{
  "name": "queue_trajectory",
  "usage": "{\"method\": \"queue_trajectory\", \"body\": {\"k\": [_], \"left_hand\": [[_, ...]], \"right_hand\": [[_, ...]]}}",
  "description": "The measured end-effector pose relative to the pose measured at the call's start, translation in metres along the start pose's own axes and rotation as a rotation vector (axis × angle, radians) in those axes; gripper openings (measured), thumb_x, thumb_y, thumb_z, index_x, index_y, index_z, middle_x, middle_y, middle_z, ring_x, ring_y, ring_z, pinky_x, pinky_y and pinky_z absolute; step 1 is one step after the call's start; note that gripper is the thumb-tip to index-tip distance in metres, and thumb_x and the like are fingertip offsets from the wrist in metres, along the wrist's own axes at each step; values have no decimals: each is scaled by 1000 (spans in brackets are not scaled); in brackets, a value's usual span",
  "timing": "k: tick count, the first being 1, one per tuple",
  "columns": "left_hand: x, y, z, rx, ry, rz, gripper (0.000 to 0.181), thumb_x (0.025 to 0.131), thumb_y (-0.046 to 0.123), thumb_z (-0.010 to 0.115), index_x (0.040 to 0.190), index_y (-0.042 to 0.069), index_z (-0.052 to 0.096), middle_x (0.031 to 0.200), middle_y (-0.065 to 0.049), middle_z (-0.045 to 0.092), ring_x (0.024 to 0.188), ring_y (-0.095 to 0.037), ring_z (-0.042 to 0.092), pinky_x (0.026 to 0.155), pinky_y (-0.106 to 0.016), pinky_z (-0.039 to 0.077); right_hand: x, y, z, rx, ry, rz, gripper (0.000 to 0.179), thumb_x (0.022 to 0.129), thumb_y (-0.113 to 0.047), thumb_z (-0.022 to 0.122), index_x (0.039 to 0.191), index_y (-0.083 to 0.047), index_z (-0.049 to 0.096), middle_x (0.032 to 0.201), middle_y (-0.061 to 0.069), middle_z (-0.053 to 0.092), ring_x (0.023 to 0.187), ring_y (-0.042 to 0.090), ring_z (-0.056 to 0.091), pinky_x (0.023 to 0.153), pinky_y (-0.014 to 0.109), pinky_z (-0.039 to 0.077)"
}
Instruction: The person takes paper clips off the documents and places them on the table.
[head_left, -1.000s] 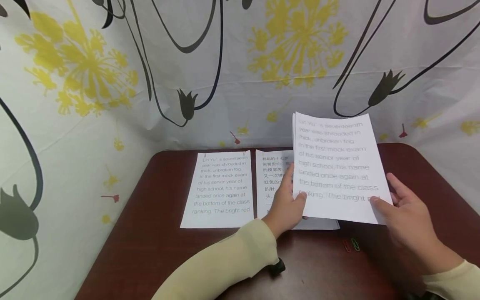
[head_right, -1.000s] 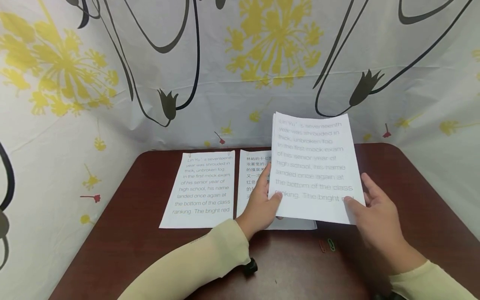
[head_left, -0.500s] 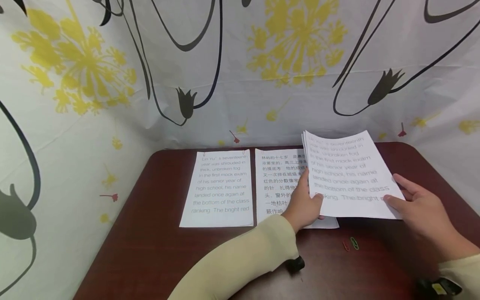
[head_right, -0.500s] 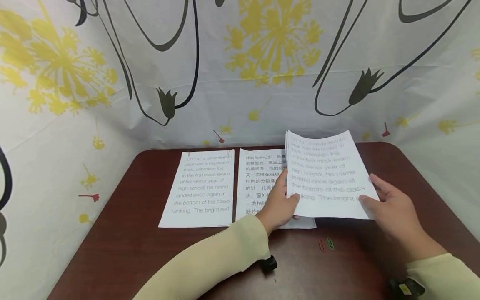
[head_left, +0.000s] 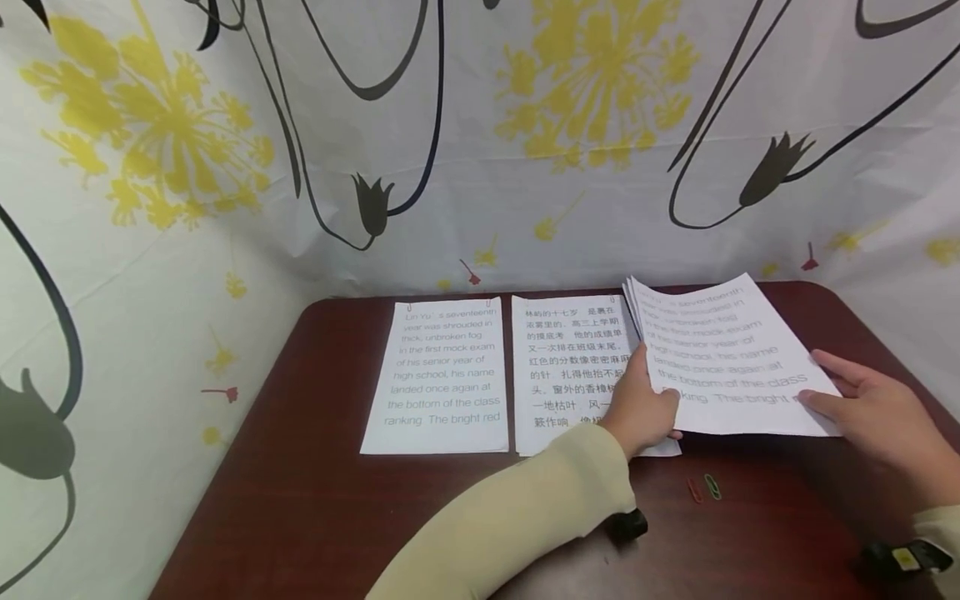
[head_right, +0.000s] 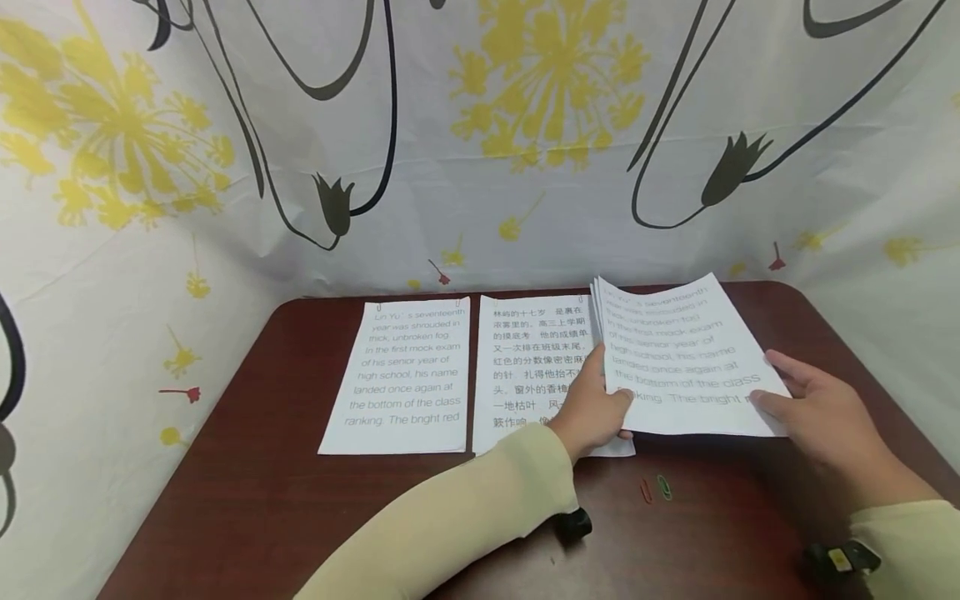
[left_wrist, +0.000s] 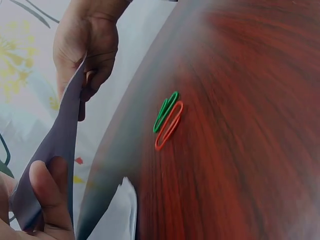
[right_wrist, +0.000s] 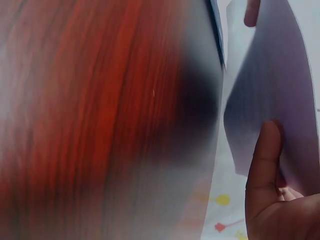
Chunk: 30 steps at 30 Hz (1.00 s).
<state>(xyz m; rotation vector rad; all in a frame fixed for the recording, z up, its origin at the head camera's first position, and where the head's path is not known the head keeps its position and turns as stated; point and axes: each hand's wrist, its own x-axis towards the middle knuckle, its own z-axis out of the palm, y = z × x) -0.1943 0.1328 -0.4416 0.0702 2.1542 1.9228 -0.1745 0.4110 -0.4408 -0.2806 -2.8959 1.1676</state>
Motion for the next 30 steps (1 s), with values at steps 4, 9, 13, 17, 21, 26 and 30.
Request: {"method": "queue_trajectory", "body": {"k": [4, 9, 13, 17, 21, 26, 30], "left_hand": [[1, 1, 7, -8, -2, -49, 80, 99, 4, 59, 168, 29, 26, 124, -5, 63, 54, -18, 60, 46, -35, 59], [0, 2, 13, -33, -28, -82, 81, 98, 2, 58, 168, 29, 27, 98, -1, 60, 50, -18, 56, 50, -36, 61], [1, 5, 17, -34, -41, -89, 80, 96, 2, 59, 166, 27, 30, 103, -2, 63, 52, -18, 59, 52, -37, 62], [2, 6, 19, -20, -63, -97, 79, 96, 4, 61, 166, 25, 31, 114, -4, 66, 54, -19, 60, 54, -36, 62], [4, 8, 20, 5, -79, -90, 77, 97, 4, 63, 165, 26, 33, 108, -3, 67, 50, -20, 60, 53, -35, 62], [4, 9, 21, 38, -80, -102, 79, 98, 6, 65, 166, 29, 31, 106, 0, 66, 52, -20, 63, 54, -34, 62], [3, 8, 21, 17, -86, -118, 82, 98, 5, 65, 167, 28, 27, 104, 4, 67, 59, -16, 69, 54, -34, 62]], "right_hand": [[5, 8, -6, -16, -10, -13, 81, 106, -24, 64, 163, 9, 17, 143, 48, 46, 72, 2, 65, 58, 24, 59], [10, 19, -10, 16, -27, -31, 78, 106, -18, 64, 160, 14, 18, 132, 46, 56, 71, 1, 65, 59, 25, 60], [13, 28, -14, 24, -30, -38, 77, 105, -16, 64, 159, 16, 19, 117, 33, 68, 70, 0, 65, 59, 25, 59], [17, 35, -17, 27, -28, -49, 75, 106, -15, 62, 158, 17, 20, 120, 39, 64, 70, 0, 65, 58, 25, 58], [19, 37, -21, -13, -4, -45, 74, 106, -17, 61, 158, 16, 21, 138, 52, 46, 69, -6, 60, 57, 23, 55], [19, 38, -26, -91, 26, -32, 73, 104, -17, 62, 157, 17, 24, 143, 52, 38, 69, -12, 51, 55, 20, 51], [21, 43, -27, -128, 47, -41, 72, 102, -13, 64, 153, 21, 28, 139, 50, 45, 68, -11, 49, 55, 19, 49]]}}
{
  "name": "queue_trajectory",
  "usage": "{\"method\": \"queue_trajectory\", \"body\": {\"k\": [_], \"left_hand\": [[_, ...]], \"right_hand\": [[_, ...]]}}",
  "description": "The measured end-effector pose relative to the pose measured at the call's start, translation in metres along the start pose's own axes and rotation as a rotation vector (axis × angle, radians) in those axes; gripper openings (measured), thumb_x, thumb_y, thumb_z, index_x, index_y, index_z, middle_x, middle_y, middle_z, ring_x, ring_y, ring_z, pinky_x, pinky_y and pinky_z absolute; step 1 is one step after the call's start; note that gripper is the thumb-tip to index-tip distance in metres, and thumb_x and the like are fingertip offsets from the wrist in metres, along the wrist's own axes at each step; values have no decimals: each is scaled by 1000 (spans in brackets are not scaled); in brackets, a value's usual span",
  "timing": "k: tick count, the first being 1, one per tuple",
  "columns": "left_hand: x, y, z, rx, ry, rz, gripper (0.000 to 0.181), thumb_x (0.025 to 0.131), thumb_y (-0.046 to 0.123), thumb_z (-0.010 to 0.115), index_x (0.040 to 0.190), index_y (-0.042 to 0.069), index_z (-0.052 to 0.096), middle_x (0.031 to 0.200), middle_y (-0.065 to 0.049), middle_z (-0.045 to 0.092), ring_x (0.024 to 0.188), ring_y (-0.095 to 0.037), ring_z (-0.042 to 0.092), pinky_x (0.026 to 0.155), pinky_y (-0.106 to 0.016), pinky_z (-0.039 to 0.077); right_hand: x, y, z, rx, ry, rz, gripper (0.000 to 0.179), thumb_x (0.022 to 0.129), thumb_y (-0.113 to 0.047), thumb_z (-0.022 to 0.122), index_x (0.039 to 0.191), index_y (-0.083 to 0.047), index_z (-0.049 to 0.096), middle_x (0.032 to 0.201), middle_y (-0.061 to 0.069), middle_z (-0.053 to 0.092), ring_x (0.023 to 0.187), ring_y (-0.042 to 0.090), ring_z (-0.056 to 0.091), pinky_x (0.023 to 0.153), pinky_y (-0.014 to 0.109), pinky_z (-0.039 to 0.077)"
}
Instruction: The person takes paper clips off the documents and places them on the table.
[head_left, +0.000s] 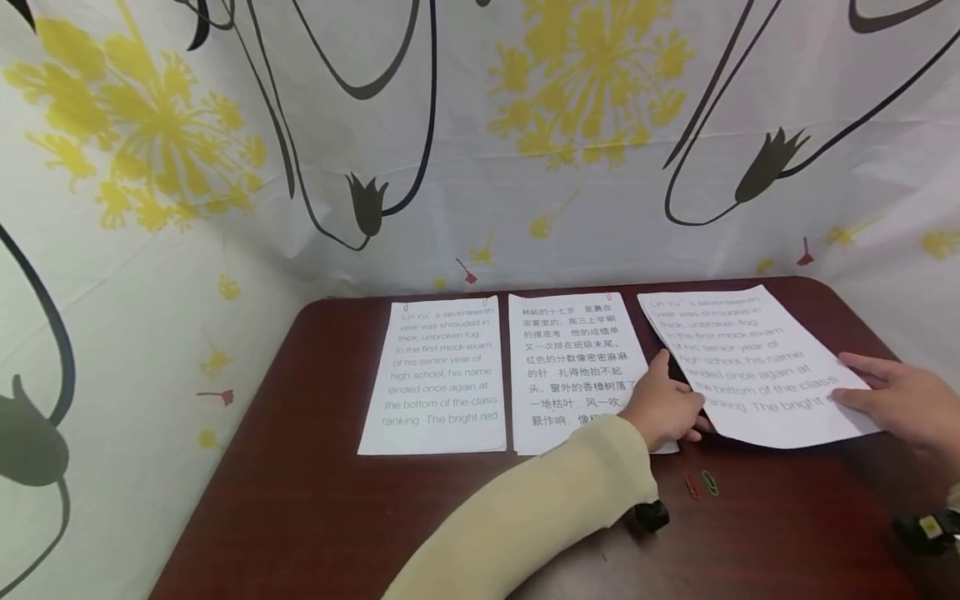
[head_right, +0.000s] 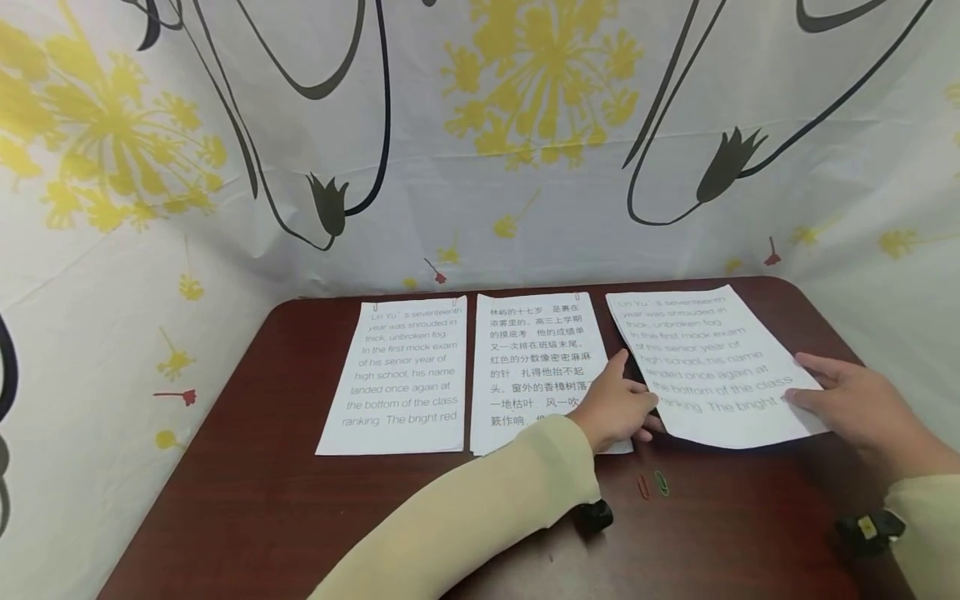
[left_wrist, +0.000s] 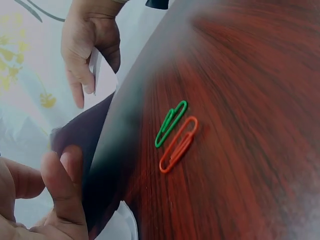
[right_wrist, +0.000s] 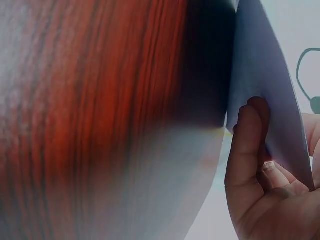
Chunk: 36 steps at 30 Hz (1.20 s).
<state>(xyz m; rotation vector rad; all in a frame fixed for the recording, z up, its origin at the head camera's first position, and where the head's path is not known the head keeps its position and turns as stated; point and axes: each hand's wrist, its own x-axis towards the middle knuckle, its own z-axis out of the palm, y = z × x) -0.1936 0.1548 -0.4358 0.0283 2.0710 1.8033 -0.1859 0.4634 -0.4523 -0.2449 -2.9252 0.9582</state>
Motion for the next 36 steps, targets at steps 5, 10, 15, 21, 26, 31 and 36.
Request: {"method": "queue_trajectory", "body": {"k": [5, 10, 15, 21, 26, 31, 36], "left_hand": [[-2, -1, -5, 28, 6, 6, 81, 101, 8, 62, 168, 30, 24, 94, 8, 70, 63, -13, 73, 53, -32, 60], [-2, -2, -16, 57, 8, 22, 75, 105, 14, 57, 169, 33, 22, 81, 1, 70, 65, -12, 73, 52, -30, 59], [1, -5, -29, 104, 7, 51, 76, 105, 16, 56, 169, 36, 20, 89, 5, 71, 67, -10, 74, 49, -25, 53], [1, -3, -51, 66, 33, 126, 77, 105, 17, 61, 168, 36, 21, 113, 8, 72, 70, -11, 74, 57, -27, 60], [-2, 0, -74, 48, 70, 195, 75, 105, 19, 61, 168, 37, 23, 125, 4, 72, 72, -10, 75, 60, -28, 62], [-5, 3, -102, 66, 142, 228, 77, 105, 20, 63, 167, 41, 22, 129, 6, 71, 73, -10, 75, 62, -28, 61], [-8, 5, -127, 82, 197, 244, 78, 105, 21, 63, 167, 42, 21, 133, 5, 69, 76, -10, 75, 66, -29, 62]], "right_hand": [[3, 3, 2, -23, 4, -11, 72, 99, -9, 66, 151, 23, 29, 136, 51, 46, 73, -11, 45, 55, 16, 45], [5, 3, 6, -34, -6, 27, 73, 98, -7, 66, 152, 23, 27, 137, 52, 44, 81, 26, 66, 58, 21, 48], [3, -2, 5, -68, -34, 94, 79, 101, -19, 66, 152, 23, 22, 135, 56, 39, 110, 63, 53, 76, 56, 56], [-3, -20, 3, -131, -30, 46, 81, 103, -31, 66, 147, 27, 30, 134, 53, 41, 119, 68, 48, 88, 69, 50], [-8, -44, 4, -124, -13, -28, 82, 104, -38, 65, 149, 23, 34, 136, 52, 44, 118, 65, 51, 85, 66, 48], [-12, -75, 16, -110, 0, -77, 81, 104, -44, 63, 152, 17, 38, 139, 50, 47, 118, 61, 52, 81, 62, 47], [-17, -104, 29, -61, -27, -135, 79, 106, -45, 60, 154, 13, 39, 146, 45, 46, 126, 62, 51, 84, 58, 48]]}}
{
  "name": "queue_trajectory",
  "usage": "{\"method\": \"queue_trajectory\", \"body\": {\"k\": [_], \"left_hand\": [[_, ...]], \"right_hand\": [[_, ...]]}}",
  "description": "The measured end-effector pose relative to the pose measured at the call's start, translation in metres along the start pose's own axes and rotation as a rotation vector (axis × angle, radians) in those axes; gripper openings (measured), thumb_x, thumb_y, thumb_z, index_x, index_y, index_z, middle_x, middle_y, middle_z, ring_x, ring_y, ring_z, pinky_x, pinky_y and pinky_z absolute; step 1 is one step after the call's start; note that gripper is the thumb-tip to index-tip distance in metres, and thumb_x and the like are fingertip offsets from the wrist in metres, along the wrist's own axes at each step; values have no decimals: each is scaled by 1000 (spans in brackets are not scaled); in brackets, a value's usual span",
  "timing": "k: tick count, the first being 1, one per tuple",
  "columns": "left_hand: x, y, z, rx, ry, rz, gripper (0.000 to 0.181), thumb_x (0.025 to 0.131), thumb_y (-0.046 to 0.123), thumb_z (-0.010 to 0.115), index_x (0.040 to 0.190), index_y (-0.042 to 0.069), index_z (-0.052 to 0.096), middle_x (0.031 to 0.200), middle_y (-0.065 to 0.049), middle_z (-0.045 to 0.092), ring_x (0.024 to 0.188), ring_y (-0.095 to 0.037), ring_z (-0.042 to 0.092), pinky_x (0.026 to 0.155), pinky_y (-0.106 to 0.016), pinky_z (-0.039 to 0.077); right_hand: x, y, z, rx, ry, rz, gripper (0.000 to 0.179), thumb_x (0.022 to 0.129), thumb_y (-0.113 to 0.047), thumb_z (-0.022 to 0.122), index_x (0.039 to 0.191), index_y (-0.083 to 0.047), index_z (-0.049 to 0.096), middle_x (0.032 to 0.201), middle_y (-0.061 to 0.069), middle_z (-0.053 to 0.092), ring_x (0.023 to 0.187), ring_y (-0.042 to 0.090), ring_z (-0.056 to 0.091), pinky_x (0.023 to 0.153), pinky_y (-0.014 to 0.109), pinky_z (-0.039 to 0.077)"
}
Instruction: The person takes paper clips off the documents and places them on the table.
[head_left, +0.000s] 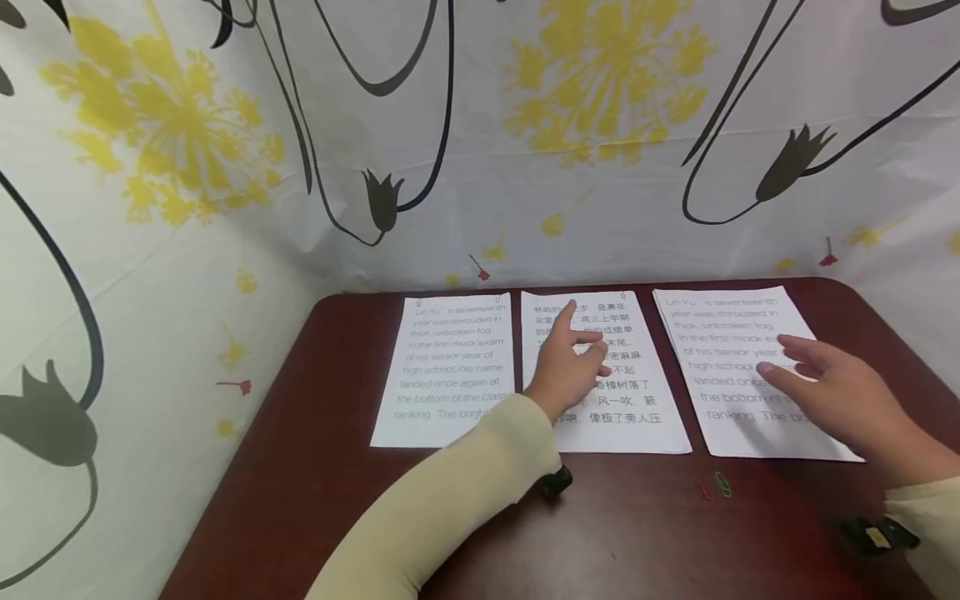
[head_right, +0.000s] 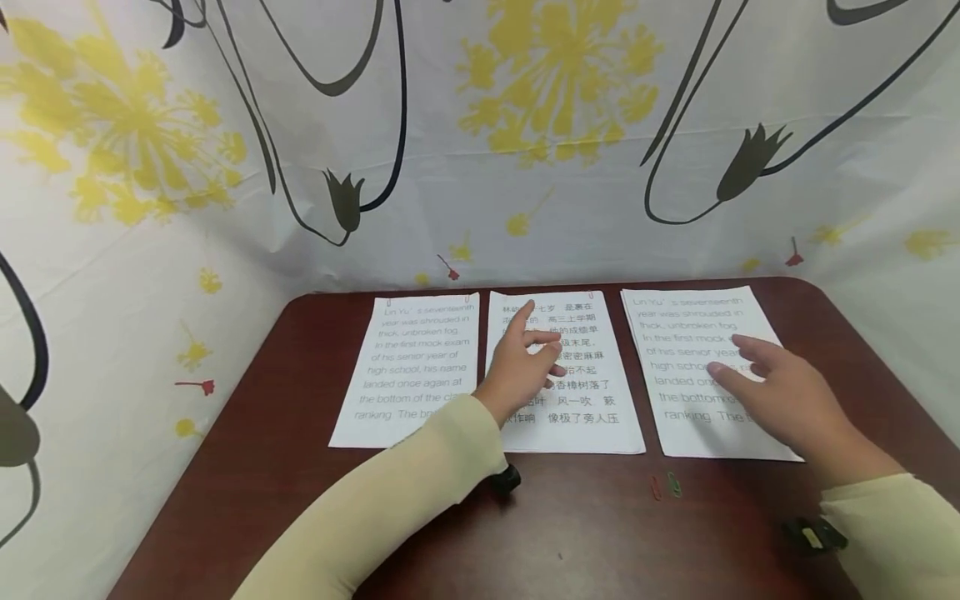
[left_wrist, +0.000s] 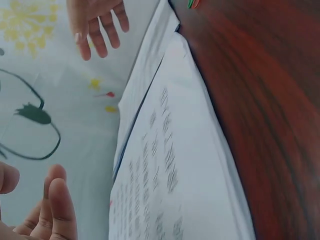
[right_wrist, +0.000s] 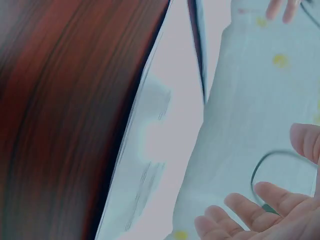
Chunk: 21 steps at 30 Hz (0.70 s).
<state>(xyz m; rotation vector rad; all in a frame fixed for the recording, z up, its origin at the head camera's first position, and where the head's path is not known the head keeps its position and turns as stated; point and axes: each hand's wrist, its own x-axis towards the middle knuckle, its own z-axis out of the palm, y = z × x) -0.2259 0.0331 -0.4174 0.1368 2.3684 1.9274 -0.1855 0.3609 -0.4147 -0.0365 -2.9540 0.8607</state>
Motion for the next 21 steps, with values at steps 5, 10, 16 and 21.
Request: {"method": "queue_trajectory", "body": {"k": [5, 10, 16, 21], "left_hand": [[-2, 1, -23, -27, 51, 8, 80, 104, 19, 65, 168, 40, 21, 136, -1, 69, 82, -13, 76, 71, -32, 63], [-5, 4, -46, -70, 125, 27, 79, 104, 18, 65, 168, 39, 23, 133, 2, 70, 89, -17, 77, 74, -35, 64], [-13, 11, -71, -121, 197, 54, 78, 102, 18, 65, 166, 38, 26, 134, 6, 69, 102, -19, 75, 83, -39, 64], [-21, 6, -83, -156, 196, 42, 75, 103, 20, 65, 165, 39, 28, 143, 0, 63, 112, -19, 70, 96, -43, 60]], "right_hand": [[-3, -28, 11, 63, -33, -80, 75, 108, -42, 57, 157, 10, 36, 149, 43, 45, 130, 64, 49, 90, 69, 50], [-2, -54, 20, 149, -45, -126, 74, 108, -42, 57, 160, 6, 35, 151, 41, 45, 133, 63, 48, 96, 74, 47], [2, -82, 25, 275, -77, -103, 79, 108, -51, 54, 166, -4, 30, 161, 33, 39, 142, 59, 43, 102, 75, 45], [6, -97, 28, 391, -94, -81, 76, 108, -50, 52, 167, -8, 28, 165, 29, 37, 146, 57, 39, 109, 76, 40]]}}
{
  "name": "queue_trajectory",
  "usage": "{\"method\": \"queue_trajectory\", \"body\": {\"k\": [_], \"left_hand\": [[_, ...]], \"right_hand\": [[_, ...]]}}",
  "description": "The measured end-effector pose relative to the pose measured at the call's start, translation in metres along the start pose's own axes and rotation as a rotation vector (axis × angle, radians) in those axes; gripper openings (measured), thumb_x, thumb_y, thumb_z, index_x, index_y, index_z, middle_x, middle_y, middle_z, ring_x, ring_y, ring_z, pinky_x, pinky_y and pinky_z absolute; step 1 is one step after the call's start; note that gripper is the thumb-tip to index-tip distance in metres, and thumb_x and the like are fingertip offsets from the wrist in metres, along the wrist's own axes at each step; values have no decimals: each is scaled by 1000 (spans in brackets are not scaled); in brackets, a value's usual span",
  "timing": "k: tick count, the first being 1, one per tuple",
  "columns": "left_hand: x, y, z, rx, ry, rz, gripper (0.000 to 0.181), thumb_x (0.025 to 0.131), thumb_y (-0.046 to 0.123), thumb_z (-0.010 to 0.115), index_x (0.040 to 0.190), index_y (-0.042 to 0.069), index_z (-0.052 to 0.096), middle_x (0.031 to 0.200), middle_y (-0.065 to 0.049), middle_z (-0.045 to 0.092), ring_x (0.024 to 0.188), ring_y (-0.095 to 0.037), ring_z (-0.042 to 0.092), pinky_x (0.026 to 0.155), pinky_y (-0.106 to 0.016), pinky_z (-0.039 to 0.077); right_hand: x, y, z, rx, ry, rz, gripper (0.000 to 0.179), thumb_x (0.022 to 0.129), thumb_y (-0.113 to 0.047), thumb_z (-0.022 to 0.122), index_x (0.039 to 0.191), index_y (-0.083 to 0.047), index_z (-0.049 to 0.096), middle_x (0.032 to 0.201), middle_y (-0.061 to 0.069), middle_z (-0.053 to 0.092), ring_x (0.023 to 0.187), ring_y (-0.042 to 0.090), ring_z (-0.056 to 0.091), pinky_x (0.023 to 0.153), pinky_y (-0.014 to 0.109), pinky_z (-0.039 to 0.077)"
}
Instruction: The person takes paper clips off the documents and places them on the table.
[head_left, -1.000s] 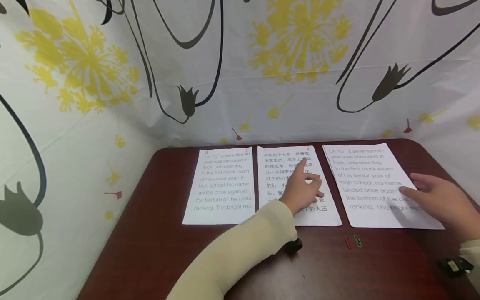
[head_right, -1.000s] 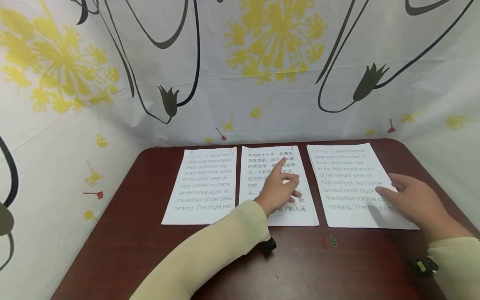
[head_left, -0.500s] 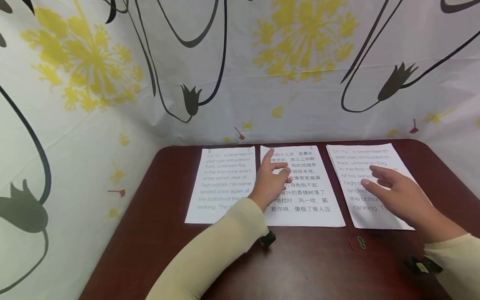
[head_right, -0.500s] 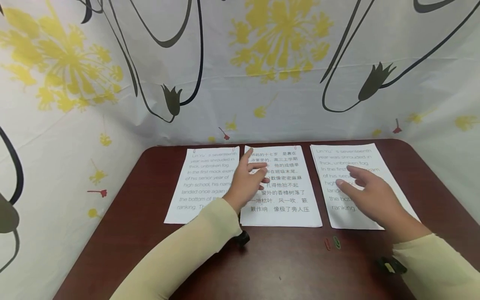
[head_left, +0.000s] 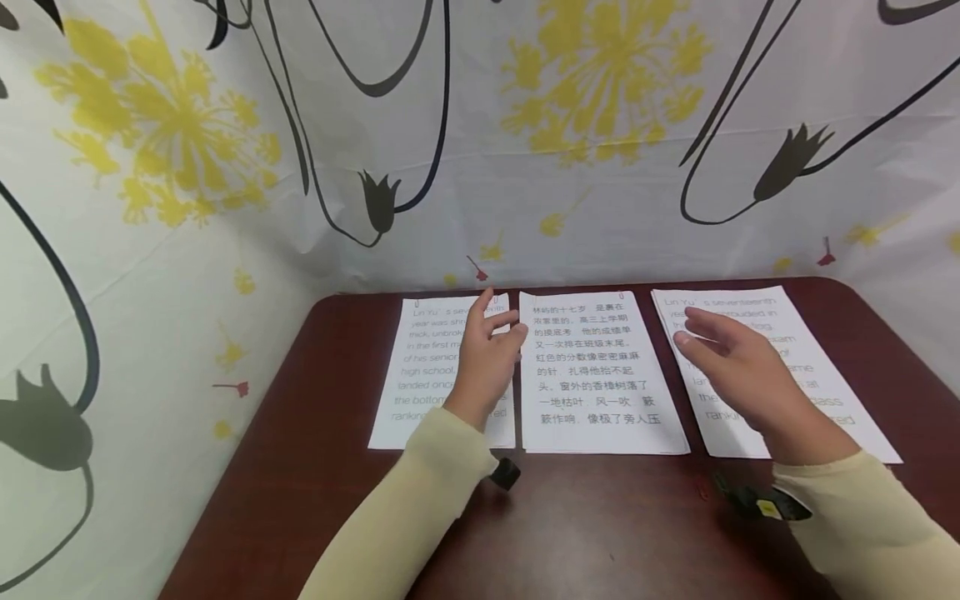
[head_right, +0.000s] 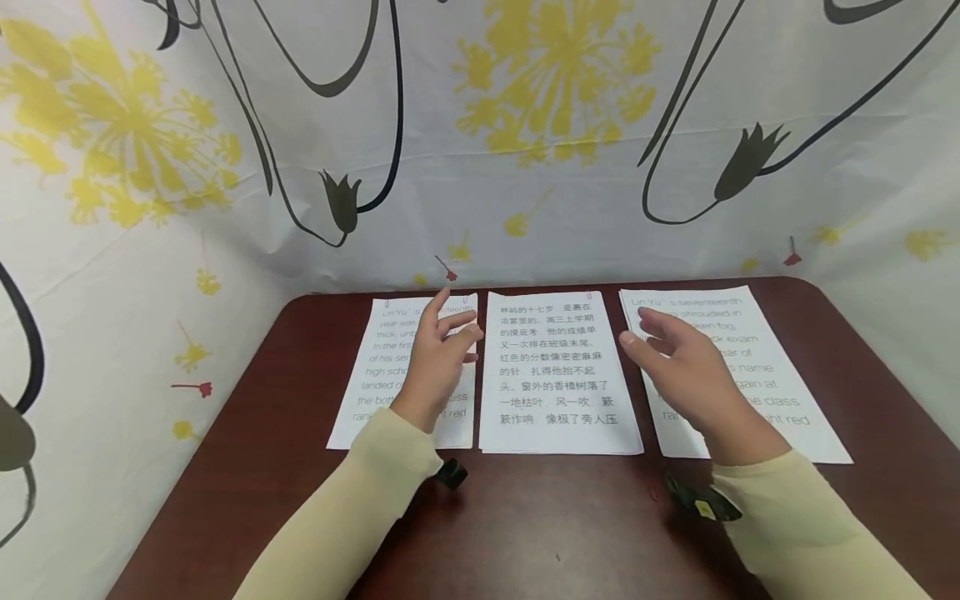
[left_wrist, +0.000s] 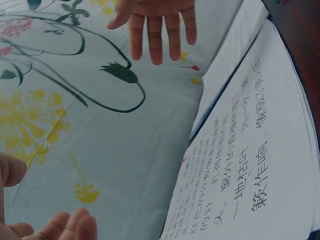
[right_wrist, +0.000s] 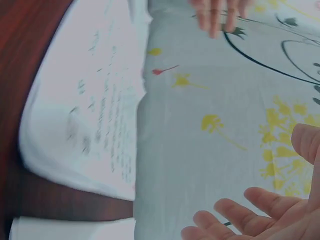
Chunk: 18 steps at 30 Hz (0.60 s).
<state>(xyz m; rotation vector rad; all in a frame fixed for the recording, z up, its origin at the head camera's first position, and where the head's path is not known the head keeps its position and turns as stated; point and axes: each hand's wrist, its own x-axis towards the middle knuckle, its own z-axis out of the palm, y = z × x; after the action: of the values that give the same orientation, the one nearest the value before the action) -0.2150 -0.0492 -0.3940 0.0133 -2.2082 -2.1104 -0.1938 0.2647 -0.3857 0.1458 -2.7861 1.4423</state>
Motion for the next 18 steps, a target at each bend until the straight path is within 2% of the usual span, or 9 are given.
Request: {"method": "queue_trajectory", "body": {"k": [6, 11, 18], "left_hand": [[-8, -9, -9, -7, 1, -85, 70, 104, 24, 63, 165, 33, 30, 152, -10, 56, 125, -24, 65, 108, -49, 54], [-9, -15, -8, -5, -29, -138, 67, 104, 25, 63, 164, 29, 34, 155, -12, 54, 132, -27, 61, 112, -47, 51], [-7, -23, -7, -37, -55, -186, 62, 105, 26, 61, 163, 25, 37, 154, -14, 55, 134, -32, 60, 112, -49, 51]], "right_hand": [[5, -4, 8, 99, -9, 14, 74, 111, -50, 45, 168, -6, 26, 165, 33, 33, 148, 58, 35, 111, 76, 39], [5, -1, 9, 197, -42, 31, 75, 112, -48, 41, 168, -3, 19, 166, 37, 25, 150, 58, 31, 114, 76, 35], [6, -1, 15, 216, -71, 47, 76, 112, -47, 43, 168, -3, 19, 165, 35, 30, 150, 56, 34, 116, 73, 35]]}}
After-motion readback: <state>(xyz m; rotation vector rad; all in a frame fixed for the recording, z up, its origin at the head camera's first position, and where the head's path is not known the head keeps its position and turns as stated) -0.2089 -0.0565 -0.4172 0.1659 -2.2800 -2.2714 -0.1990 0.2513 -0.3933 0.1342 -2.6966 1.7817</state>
